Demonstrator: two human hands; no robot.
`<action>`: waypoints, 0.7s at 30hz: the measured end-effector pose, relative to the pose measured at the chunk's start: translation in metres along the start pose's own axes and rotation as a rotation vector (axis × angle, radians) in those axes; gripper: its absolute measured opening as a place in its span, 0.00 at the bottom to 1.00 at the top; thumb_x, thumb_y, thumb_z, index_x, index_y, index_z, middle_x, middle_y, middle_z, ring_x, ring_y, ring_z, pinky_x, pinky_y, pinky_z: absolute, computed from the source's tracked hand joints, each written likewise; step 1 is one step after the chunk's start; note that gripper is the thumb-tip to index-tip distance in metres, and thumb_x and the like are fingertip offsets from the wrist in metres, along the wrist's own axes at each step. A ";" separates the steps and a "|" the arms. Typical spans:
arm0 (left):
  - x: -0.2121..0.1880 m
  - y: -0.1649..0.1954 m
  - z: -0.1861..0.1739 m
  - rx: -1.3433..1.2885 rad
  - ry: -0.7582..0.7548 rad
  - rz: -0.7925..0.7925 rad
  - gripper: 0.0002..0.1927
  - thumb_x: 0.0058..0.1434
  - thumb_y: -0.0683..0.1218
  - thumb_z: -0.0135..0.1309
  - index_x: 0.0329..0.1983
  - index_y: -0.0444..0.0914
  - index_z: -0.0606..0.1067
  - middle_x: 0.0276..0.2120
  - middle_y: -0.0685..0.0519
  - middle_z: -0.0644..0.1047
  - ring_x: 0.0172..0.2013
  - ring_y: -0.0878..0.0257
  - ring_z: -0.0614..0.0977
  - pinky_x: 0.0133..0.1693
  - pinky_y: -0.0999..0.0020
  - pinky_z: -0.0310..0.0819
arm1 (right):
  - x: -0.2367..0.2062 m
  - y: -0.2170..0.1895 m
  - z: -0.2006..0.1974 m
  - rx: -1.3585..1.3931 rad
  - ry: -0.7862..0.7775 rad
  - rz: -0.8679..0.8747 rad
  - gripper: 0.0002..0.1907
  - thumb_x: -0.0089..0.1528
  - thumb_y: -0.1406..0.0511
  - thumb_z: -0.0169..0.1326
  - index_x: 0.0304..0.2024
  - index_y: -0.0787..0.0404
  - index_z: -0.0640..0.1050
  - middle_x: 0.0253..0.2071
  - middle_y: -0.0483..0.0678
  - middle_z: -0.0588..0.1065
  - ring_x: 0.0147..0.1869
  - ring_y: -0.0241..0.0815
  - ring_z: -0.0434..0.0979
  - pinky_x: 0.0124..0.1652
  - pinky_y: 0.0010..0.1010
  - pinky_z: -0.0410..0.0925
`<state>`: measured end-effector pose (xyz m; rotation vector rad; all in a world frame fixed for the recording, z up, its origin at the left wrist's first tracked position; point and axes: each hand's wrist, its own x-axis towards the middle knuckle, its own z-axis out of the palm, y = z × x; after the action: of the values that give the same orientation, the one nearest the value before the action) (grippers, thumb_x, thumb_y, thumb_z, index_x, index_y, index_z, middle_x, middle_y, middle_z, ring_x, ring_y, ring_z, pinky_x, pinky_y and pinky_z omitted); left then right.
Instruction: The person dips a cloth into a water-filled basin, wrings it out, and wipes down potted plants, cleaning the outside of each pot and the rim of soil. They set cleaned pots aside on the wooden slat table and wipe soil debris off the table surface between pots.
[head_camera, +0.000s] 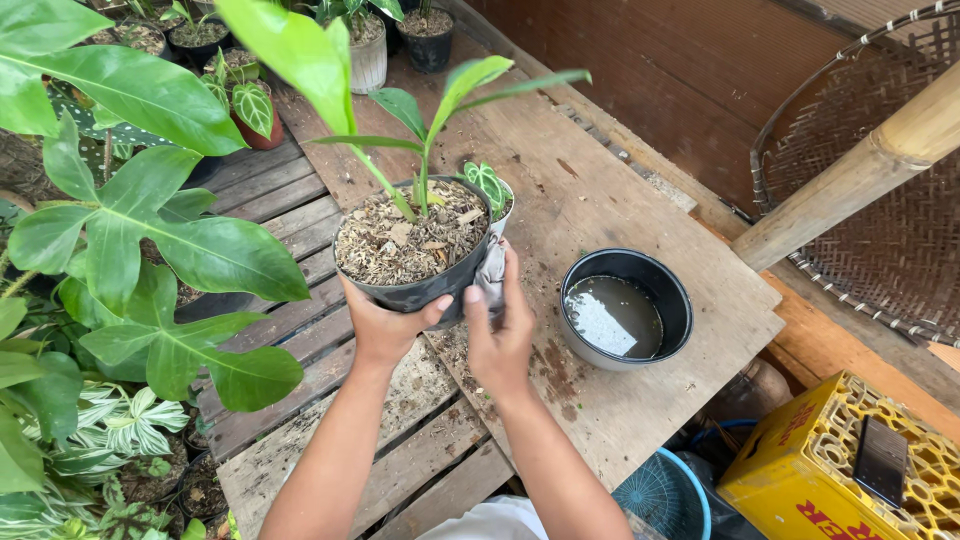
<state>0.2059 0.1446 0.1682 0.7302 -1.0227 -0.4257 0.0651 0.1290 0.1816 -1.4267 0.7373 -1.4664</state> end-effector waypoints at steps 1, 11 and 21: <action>0.000 0.002 0.001 0.001 -0.014 -0.010 0.57 0.45 0.47 0.78 0.70 0.32 0.53 0.63 0.42 0.68 0.63 0.54 0.74 0.66 0.57 0.72 | -0.002 -0.001 0.001 -0.005 -0.056 -0.141 0.36 0.71 0.67 0.51 0.77 0.69 0.53 0.66 0.59 0.65 0.67 0.45 0.64 0.63 0.33 0.59; 0.009 0.022 -0.013 -0.523 -0.175 -0.199 0.57 0.62 0.46 0.64 0.82 0.38 0.39 0.76 0.42 0.58 0.75 0.55 0.64 0.76 0.61 0.57 | 0.026 0.007 -0.013 0.176 -0.117 -0.282 0.41 0.73 0.59 0.48 0.79 0.67 0.43 0.77 0.59 0.56 0.80 0.49 0.58 0.76 0.39 0.54; 0.030 0.027 -0.015 -0.378 -0.214 -0.209 0.69 0.41 0.41 0.77 0.79 0.35 0.45 0.70 0.44 0.65 0.68 0.54 0.71 0.71 0.54 0.64 | 0.039 0.020 -0.043 0.479 -0.174 -0.187 0.50 0.67 0.49 0.58 0.78 0.65 0.48 0.75 0.52 0.60 0.77 0.45 0.61 0.73 0.39 0.58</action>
<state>0.2328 0.1500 0.2015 0.4570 -1.0290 -0.8673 0.0318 0.0787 0.1738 -1.2483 0.1286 -1.5087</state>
